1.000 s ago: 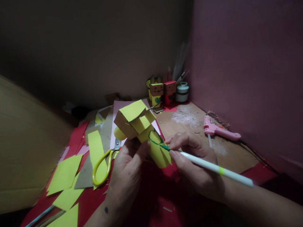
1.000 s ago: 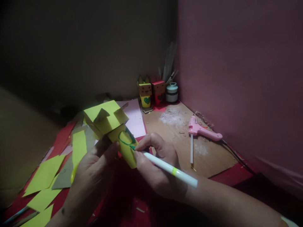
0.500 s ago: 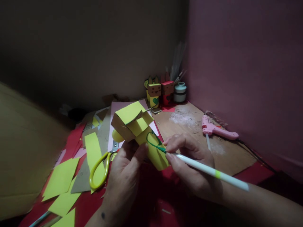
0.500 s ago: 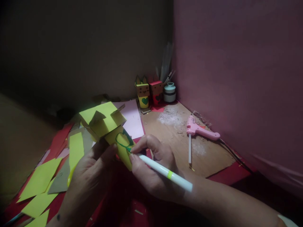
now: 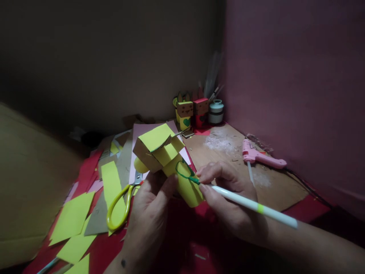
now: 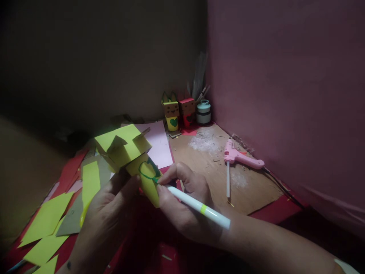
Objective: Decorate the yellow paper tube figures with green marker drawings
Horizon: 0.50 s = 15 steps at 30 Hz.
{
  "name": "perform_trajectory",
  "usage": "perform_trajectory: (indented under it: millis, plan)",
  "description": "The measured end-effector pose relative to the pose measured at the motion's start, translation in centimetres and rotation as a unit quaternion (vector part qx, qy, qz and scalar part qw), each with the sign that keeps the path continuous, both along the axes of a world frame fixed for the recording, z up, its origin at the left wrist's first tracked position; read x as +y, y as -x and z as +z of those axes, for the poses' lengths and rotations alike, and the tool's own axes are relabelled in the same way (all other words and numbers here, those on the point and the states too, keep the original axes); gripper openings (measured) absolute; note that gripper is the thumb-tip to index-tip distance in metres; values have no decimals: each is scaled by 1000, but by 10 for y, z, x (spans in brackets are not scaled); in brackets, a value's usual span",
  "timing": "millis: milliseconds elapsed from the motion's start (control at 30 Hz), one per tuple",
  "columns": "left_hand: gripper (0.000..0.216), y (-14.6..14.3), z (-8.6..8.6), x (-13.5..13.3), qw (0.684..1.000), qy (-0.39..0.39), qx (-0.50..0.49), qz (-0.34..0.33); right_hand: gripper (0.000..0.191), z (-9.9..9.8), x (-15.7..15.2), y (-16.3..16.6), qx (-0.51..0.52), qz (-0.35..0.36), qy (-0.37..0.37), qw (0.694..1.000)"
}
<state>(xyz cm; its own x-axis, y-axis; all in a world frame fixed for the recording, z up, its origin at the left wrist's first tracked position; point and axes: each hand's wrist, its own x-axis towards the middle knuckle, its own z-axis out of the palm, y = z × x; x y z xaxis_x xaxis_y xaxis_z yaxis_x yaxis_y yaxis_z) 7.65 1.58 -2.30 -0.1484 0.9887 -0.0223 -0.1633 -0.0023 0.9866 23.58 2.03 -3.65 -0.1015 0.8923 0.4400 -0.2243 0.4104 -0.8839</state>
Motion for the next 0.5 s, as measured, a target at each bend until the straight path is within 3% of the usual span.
perform_trajectory:
  millis: [500]
  plan:
    - [51,5,-3,0,1000,-6,3,-19,9,3,1,-2,-2,-40,55,998]
